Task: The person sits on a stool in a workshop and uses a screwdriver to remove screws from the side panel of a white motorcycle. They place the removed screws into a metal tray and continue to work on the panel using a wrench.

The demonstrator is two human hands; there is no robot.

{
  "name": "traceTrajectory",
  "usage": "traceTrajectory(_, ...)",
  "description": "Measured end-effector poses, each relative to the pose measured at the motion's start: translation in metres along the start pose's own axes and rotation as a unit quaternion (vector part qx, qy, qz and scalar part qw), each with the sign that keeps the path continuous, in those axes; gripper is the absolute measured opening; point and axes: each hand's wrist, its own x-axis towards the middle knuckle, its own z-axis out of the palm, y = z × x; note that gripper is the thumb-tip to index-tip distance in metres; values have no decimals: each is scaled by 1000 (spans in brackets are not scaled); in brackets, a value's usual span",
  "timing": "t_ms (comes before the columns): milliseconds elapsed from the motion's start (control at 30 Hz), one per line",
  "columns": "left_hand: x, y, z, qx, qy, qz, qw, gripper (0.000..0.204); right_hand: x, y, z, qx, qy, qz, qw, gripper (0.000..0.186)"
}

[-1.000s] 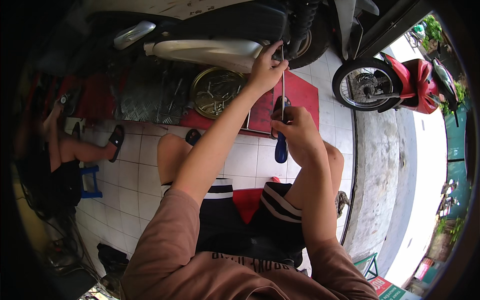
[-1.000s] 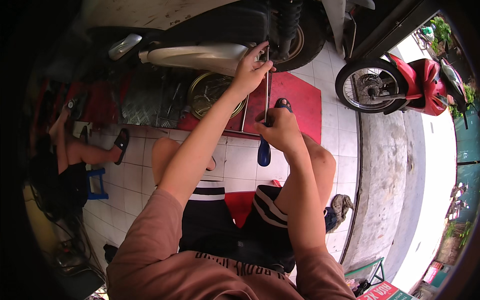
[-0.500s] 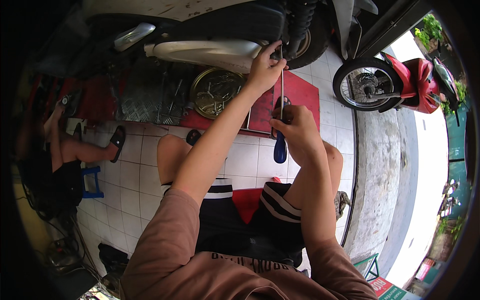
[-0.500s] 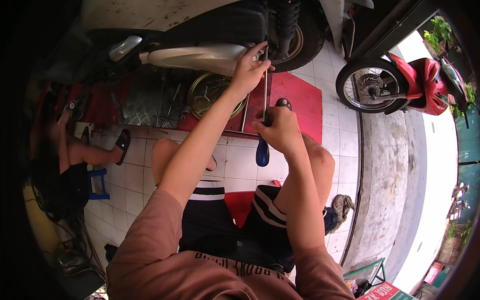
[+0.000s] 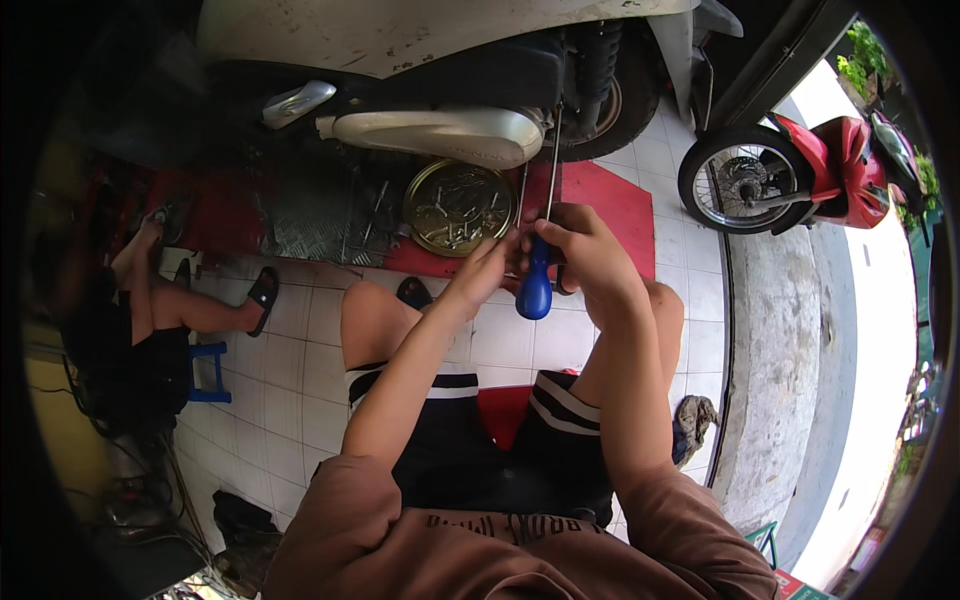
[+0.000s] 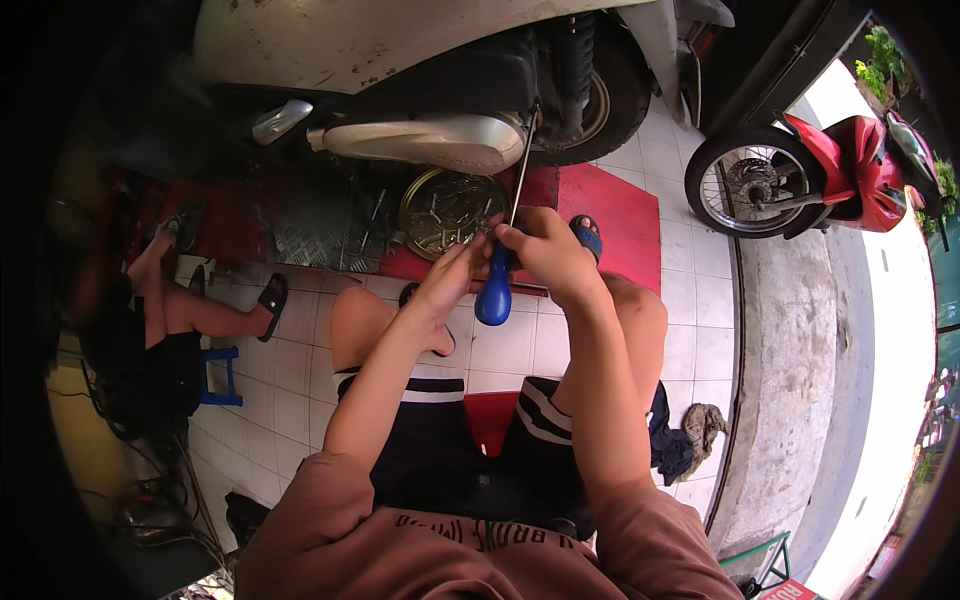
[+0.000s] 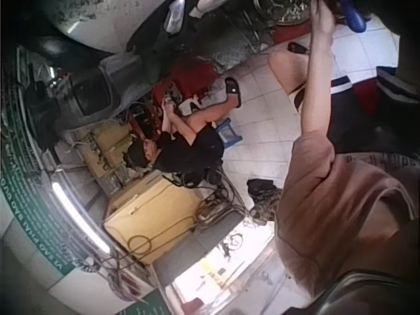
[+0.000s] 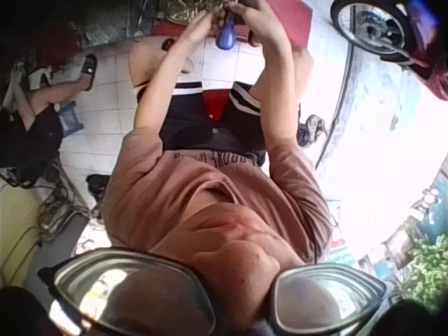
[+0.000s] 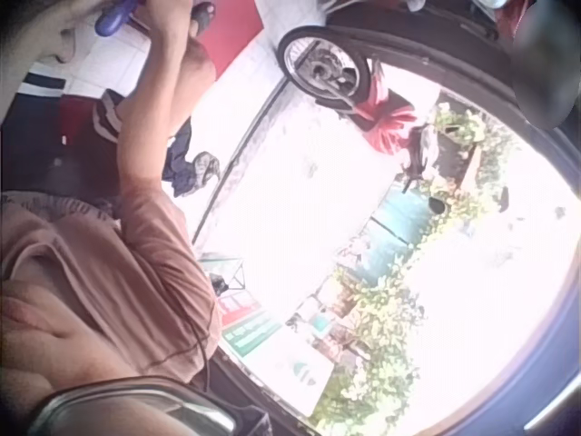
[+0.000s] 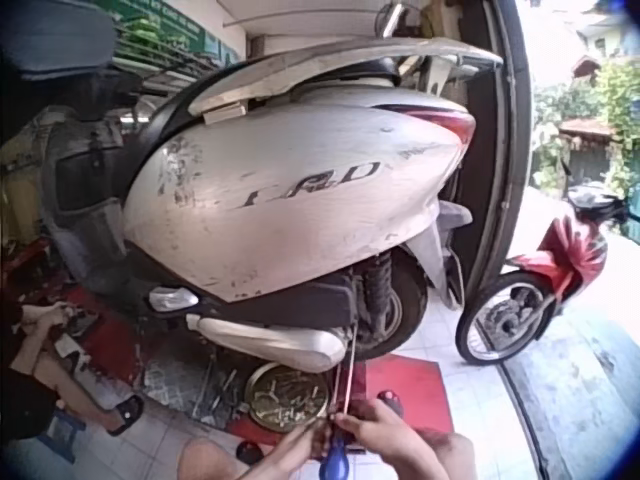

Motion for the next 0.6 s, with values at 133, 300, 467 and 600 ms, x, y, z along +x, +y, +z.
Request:
traceTrajectory(133, -63, 17, 12, -135, -140, -15, 981, 40, -14, -6, 3, -21, 55, 19, 998, 26)
traceTrajectory(300, -82, 3, 52, -241, -132, -24, 961, 39, 8, 28, -23, 173, -94, -18, 980, 24)
traceTrajectory(467, -81, 1, 61, -123, 29, 62, 990, 29, 2, 25, -18, 133, -68, -30, 988, 28)
traceTrajectory(600, -95, 16, 77, 343, 241, 228, 879, 25, 6, 44, -12, 135, -24, 11, 990, 30)
